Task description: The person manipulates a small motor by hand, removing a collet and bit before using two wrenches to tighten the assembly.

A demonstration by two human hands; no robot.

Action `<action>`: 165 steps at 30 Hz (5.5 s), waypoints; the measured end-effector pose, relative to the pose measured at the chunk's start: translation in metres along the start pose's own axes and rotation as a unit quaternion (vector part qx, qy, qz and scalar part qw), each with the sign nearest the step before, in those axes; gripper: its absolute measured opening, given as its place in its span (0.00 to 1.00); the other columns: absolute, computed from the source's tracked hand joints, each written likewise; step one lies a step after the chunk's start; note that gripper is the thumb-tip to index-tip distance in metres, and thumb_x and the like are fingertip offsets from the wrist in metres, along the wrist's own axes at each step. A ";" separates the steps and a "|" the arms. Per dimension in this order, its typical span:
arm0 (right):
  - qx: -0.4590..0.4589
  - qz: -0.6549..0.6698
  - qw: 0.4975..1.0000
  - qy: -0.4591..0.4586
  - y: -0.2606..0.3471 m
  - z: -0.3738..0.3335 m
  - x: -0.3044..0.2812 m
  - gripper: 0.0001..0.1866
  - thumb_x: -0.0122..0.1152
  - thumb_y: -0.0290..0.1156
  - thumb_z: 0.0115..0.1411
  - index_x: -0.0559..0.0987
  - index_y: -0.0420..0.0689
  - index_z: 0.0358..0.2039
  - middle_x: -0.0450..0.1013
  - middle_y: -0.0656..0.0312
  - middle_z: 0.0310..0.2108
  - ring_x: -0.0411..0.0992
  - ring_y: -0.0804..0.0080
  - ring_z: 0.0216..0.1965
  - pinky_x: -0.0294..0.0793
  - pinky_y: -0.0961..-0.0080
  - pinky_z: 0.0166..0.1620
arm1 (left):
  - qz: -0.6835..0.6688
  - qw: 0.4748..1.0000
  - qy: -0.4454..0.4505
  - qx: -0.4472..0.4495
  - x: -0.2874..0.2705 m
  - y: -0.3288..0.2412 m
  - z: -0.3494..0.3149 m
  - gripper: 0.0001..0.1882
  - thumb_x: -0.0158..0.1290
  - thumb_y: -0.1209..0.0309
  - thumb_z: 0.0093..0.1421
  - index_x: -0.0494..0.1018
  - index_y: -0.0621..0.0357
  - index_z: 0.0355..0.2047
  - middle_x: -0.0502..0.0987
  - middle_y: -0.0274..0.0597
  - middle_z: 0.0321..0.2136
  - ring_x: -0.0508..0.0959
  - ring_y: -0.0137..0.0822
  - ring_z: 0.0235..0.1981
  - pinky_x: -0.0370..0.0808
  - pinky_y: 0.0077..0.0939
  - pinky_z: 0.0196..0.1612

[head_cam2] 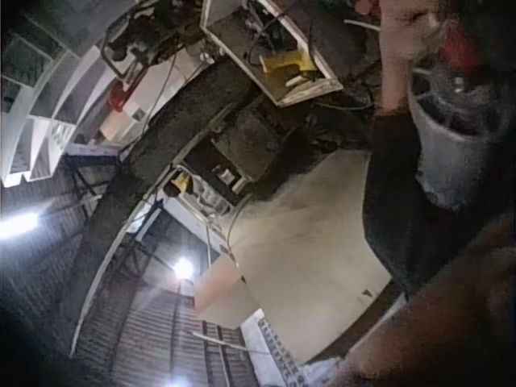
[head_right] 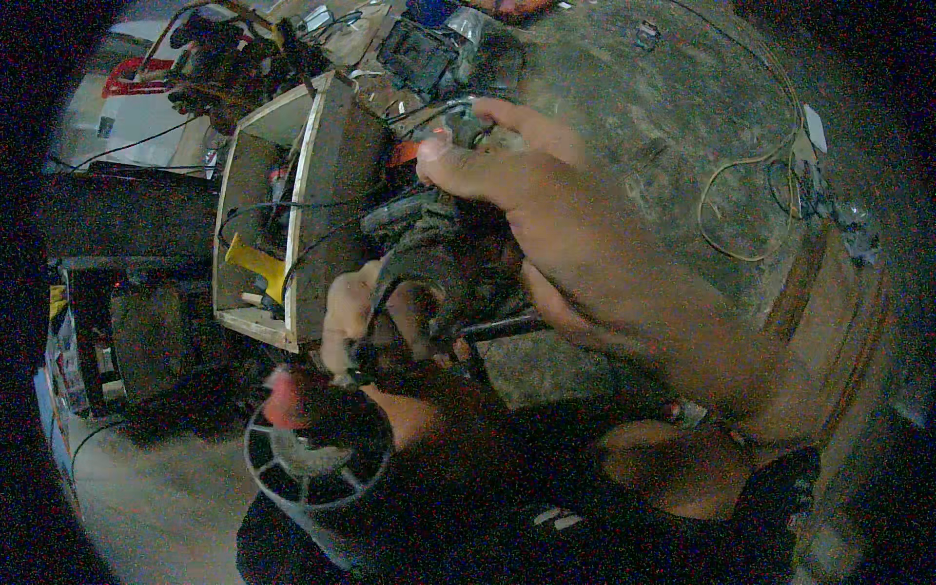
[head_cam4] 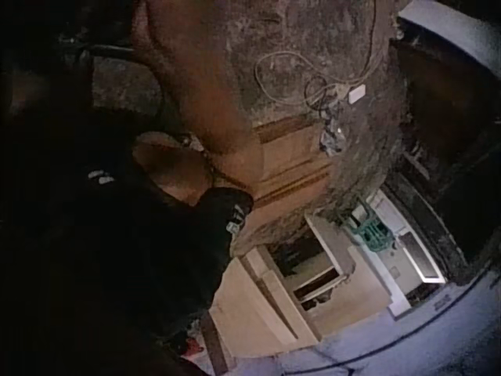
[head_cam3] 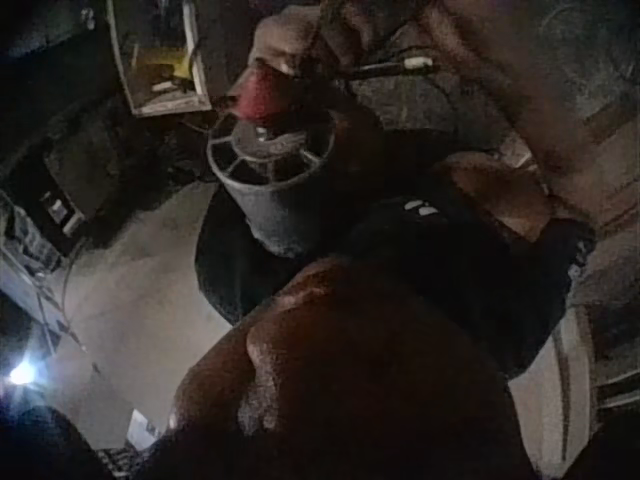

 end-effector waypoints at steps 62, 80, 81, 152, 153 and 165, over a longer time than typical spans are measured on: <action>-0.014 -0.023 0.999 0.040 0.000 -0.001 0.023 0.32 0.59 0.34 0.59 0.57 0.37 0.59 0.73 0.58 0.36 0.73 0.77 0.32 0.73 0.82 0.33 | 0.087 0.985 -0.140 -0.056 0.016 -0.053 0.012 0.04 0.54 0.74 0.53 0.76 0.59 0.30 0.74 0.41 0.25 0.71 0.34 0.25 0.67 0.29 0.32; 0.017 -0.076 0.995 0.060 0.004 -0.008 0.030 0.22 0.61 0.36 0.58 0.67 0.38 0.47 0.74 0.63 0.25 0.72 0.79 0.23 0.71 0.83 0.22 | 0.411 0.858 -0.295 -0.087 0.001 -0.056 0.009 0.34 0.48 0.91 0.52 0.55 0.48 0.55 0.72 0.43 0.27 0.74 0.33 0.28 0.76 0.28 0.30; 0.012 -0.077 0.994 0.081 -0.004 -0.004 0.029 0.23 0.61 0.37 0.58 0.67 0.37 0.47 0.74 0.63 0.25 0.72 0.80 0.23 0.70 0.83 0.22 | 0.408 0.862 -0.289 -0.083 0.002 -0.056 0.011 0.35 0.49 0.92 0.51 0.55 0.48 0.56 0.72 0.43 0.28 0.74 0.33 0.28 0.76 0.27 0.29; 0.179 -0.162 0.969 0.047 -0.069 -0.023 -0.009 0.23 0.65 0.34 0.53 0.65 0.41 0.44 0.71 0.57 0.33 0.75 0.69 0.33 0.77 0.73 0.36 | 0.103 0.939 -0.206 -0.254 0.013 -0.096 -0.016 0.59 0.61 0.47 0.22 0.61 0.66 0.56 0.49 0.61 0.62 0.52 0.50 0.64 0.46 0.37 0.63; 0.158 -0.182 0.968 0.068 -0.072 -0.023 -0.008 0.23 0.66 0.32 0.52 0.65 0.41 0.44 0.71 0.58 0.33 0.75 0.71 0.33 0.77 0.75 0.36 | 0.110 0.942 -0.190 -0.254 0.013 -0.097 -0.017 0.59 0.61 0.47 0.22 0.60 0.66 0.56 0.49 0.61 0.62 0.52 0.50 0.64 0.46 0.37 0.63; 0.106 -0.581 0.795 0.138 -0.012 -0.030 -0.005 0.10 0.62 0.28 0.50 0.81 0.44 0.35 0.78 0.62 0.26 0.74 0.76 0.24 0.70 0.77 0.30 | 0.148 0.950 -0.166 -0.219 0.004 -0.097 -0.014 0.58 0.64 0.47 0.23 0.59 0.71 0.54 0.59 0.69 0.55 0.55 0.64 0.61 0.53 0.50 0.60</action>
Point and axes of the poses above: each hand's wrist, its own z-axis towards the middle knuckle, its own x-axis out of the palm, y = z × x, the point moved 5 cm from there along z, towards the middle knuckle
